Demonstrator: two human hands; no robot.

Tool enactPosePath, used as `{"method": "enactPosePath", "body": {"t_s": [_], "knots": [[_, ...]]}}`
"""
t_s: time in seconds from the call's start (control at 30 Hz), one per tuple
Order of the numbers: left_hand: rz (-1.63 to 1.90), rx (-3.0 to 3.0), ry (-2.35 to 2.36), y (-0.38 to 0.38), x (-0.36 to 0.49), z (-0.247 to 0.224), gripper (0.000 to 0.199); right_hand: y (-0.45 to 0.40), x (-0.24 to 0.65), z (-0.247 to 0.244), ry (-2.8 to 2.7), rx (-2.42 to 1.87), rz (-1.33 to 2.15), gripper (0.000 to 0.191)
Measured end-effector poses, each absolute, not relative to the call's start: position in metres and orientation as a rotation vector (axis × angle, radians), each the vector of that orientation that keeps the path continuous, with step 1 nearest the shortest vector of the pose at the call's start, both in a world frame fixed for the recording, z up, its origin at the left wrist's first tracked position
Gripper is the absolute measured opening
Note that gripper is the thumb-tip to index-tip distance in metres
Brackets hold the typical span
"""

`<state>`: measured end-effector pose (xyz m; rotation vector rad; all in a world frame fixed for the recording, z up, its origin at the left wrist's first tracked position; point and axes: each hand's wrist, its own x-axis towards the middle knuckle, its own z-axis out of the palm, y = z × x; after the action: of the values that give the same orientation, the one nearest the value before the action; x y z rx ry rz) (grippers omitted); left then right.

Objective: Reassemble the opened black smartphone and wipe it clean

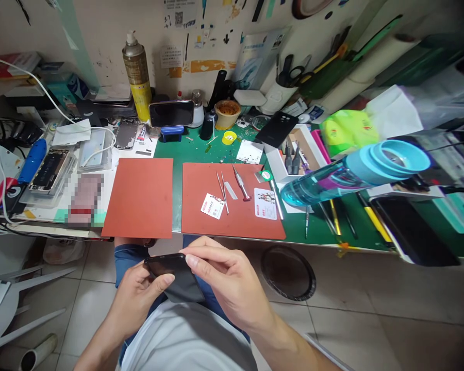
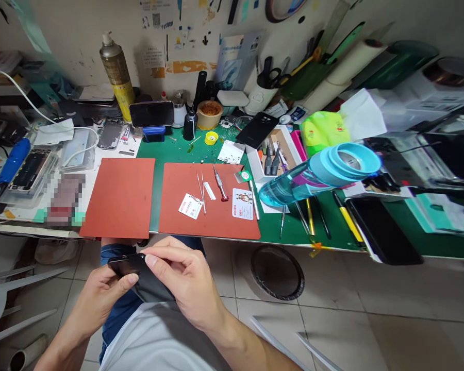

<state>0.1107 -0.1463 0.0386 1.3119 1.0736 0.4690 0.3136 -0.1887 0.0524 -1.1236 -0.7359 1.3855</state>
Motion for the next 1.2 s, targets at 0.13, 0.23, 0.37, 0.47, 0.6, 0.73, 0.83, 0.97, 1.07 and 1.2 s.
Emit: {"method": "enactPosePath", "body": {"t_s": [0.13,0.23,0.37,0.47,0.6,0.73,0.83,0.97,1.07,1.2], "knots": [[0.486,1.309,1.066,-0.146,0.112,0.039,0.033,-0.19,0.313,0.052,-0.728,-1.141,1.381,0.009],[0.506,1.326,1.072,-0.147,0.112,0.038,0.029,-0.191,0.313,0.052,-0.732,-1.145,1.383,0.009],[0.511,1.395,1.102,-0.149,0.111,0.036,0.028,-0.192,0.314,0.05,-0.753,-1.144,1.365,0.01],[0.518,1.472,1.125,-0.15,0.111,0.035,0.032,-0.192,0.314,0.049,-0.752,-1.151,1.353,0.01],[0.514,1.517,1.134,-0.15,0.113,0.038,0.029,-0.191,0.314,0.047,-0.72,-1.151,1.369,0.009],[0.498,1.489,1.106,-0.152,0.118,0.046,0.027,-0.19,0.315,0.045,-0.643,-1.151,1.386,0.011],[0.463,1.436,1.068,-0.155,0.121,0.051,0.027,-0.189,0.317,0.044,-0.556,-1.176,1.417,0.019],[0.418,1.347,1.081,-0.16,0.123,0.051,0.031,-0.19,0.318,0.04,-0.482,-1.197,1.457,0.024],[0.396,1.362,1.081,-0.164,0.124,0.05,0.032,-0.192,0.319,0.037,-0.488,-1.23,1.425,0.024],[0.377,1.385,1.061,-0.166,0.127,0.05,0.03,-0.194,0.322,0.032,-0.486,-1.255,1.418,0.026]]}}
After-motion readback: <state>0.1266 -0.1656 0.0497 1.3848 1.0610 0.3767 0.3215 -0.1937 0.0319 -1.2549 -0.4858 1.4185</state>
